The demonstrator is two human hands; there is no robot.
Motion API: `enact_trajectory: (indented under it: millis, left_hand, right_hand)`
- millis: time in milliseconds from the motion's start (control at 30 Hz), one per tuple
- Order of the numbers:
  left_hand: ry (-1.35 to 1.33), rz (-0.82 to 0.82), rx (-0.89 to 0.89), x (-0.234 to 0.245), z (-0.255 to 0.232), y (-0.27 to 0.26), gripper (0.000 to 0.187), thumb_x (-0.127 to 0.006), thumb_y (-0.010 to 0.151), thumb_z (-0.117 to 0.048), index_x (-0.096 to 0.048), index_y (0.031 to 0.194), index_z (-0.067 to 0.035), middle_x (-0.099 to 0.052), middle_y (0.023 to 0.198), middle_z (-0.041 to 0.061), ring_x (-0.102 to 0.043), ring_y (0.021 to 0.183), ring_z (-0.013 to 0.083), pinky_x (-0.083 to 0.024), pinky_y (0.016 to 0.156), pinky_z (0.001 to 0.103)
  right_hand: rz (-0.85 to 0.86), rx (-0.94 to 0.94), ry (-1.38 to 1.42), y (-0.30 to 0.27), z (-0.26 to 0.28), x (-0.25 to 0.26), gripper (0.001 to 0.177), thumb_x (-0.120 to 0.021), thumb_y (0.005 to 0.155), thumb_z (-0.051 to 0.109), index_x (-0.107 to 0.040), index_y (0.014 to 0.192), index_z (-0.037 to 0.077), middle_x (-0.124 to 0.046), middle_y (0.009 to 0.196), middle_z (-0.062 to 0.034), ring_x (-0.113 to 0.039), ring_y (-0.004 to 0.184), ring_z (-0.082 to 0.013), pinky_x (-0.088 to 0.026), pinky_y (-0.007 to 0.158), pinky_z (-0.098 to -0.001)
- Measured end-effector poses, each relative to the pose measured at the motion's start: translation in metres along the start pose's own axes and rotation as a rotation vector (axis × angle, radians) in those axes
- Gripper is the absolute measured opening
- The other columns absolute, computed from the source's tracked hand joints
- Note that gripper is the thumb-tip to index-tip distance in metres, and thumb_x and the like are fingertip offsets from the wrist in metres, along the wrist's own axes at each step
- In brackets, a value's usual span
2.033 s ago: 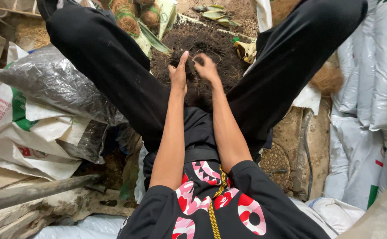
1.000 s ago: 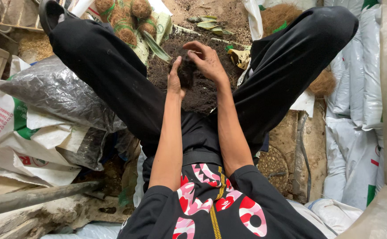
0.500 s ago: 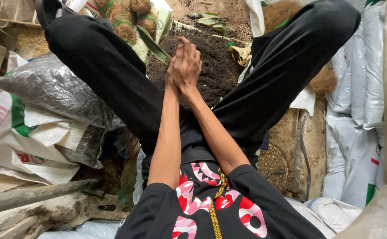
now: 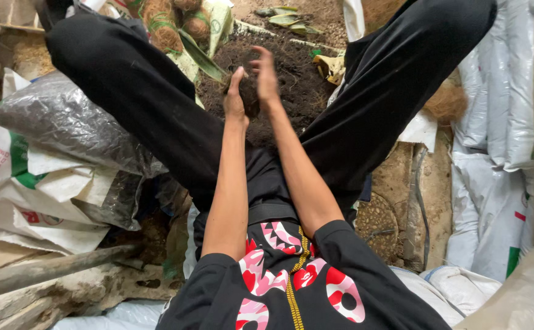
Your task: The person sits cross-legged and repeatedly wraps a small amount of dark soil in a green leaf, forming a compact bundle by hand. The person continues this wrapping process with multiple small portions of soil throughout the clip.
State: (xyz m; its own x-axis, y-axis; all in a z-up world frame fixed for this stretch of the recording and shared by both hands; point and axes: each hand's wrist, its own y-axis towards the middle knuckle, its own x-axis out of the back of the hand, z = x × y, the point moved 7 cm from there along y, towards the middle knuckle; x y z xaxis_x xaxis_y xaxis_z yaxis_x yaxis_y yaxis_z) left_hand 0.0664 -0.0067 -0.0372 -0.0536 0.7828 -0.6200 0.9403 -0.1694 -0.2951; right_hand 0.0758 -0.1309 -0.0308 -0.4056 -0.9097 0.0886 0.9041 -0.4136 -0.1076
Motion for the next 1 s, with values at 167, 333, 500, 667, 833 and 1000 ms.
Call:
enact_trajectory:
  millis: [167,333,500,667,833,1000]
  left_hand:
    - [-0.118,-0.123,0.09,-0.003,-0.012,-0.01,0.047,-0.076,0.082,-0.046,-0.071,0.115,-0.013,-0.07,0.11,0.002,-0.07,0.1,0.0177,-0.06,0.082,0.035]
    - [-0.181,-0.089,0.035,-0.005,-0.016,-0.016,0.033,-0.081,0.084,-0.025,-0.072,0.107,-0.002,-0.073,0.097,0.01,-0.071,0.08,0.0218,-0.059,0.072,0.035]
    - [-0.184,-0.09,-0.022,0.011,-0.011,-0.009,0.03,-0.081,0.082,-0.015,-0.07,0.105,0.002,-0.072,0.095,0.012,-0.071,0.078,0.0218,-0.059,0.071,0.035]
    - [-0.215,-0.115,-0.091,0.015,-0.004,-0.005,0.039,-0.083,0.078,-0.009,-0.065,0.112,-0.002,-0.067,0.1,0.008,-0.069,0.084,0.0199,-0.06,0.074,0.036]
    - [-0.184,-0.117,-0.04,0.003,-0.014,-0.01,0.051,-0.083,0.081,-0.021,-0.064,0.124,0.0,-0.07,0.11,0.006,-0.069,0.097,0.0206,-0.059,0.083,0.036]
    - [-0.328,-0.002,0.111,-0.012,-0.02,-0.014,0.065,-0.067,0.085,-0.056,-0.057,0.128,-0.008,-0.068,0.106,0.007,-0.069,0.093,0.0238,-0.059,0.077,0.042]
  right_hand:
    - [-0.248,-0.346,-0.52,0.004,-0.083,0.056,0.063,-0.057,0.096,0.063,-0.047,0.15,0.034,-0.052,0.146,-0.0165,-0.05,0.138,-0.0376,-0.046,0.113,-0.0594]
    - [0.091,-0.49,-0.811,-0.018,-0.124,0.017,0.087,-0.072,0.086,0.053,-0.026,0.159,0.042,-0.001,0.17,-0.011,-0.002,0.154,-0.0411,-0.024,0.117,-0.0578]
    - [0.42,-0.26,-0.897,-0.008,-0.158,-0.038,0.088,-0.075,0.082,0.049,-0.031,0.156,0.032,-0.019,0.163,-0.0116,-0.02,0.149,-0.0375,-0.031,0.116,-0.0511]
    - [0.523,-0.238,-1.0,-0.011,-0.195,-0.035,0.082,-0.079,0.078,0.044,-0.041,0.149,0.027,-0.033,0.155,-0.0115,-0.031,0.142,-0.0352,-0.036,0.113,-0.0483]
    - [0.604,-0.178,-1.083,-0.014,-0.185,-0.027,0.076,-0.083,0.075,0.04,-0.052,0.142,0.022,-0.047,0.147,-0.0114,-0.043,0.136,-0.033,-0.041,0.11,-0.0454]
    - [0.831,-0.134,-1.191,-0.025,-0.177,-0.012,0.071,-0.087,0.072,0.036,-0.062,0.136,0.017,-0.06,0.139,-0.0114,-0.055,0.13,-0.0307,-0.046,0.107,-0.0426]
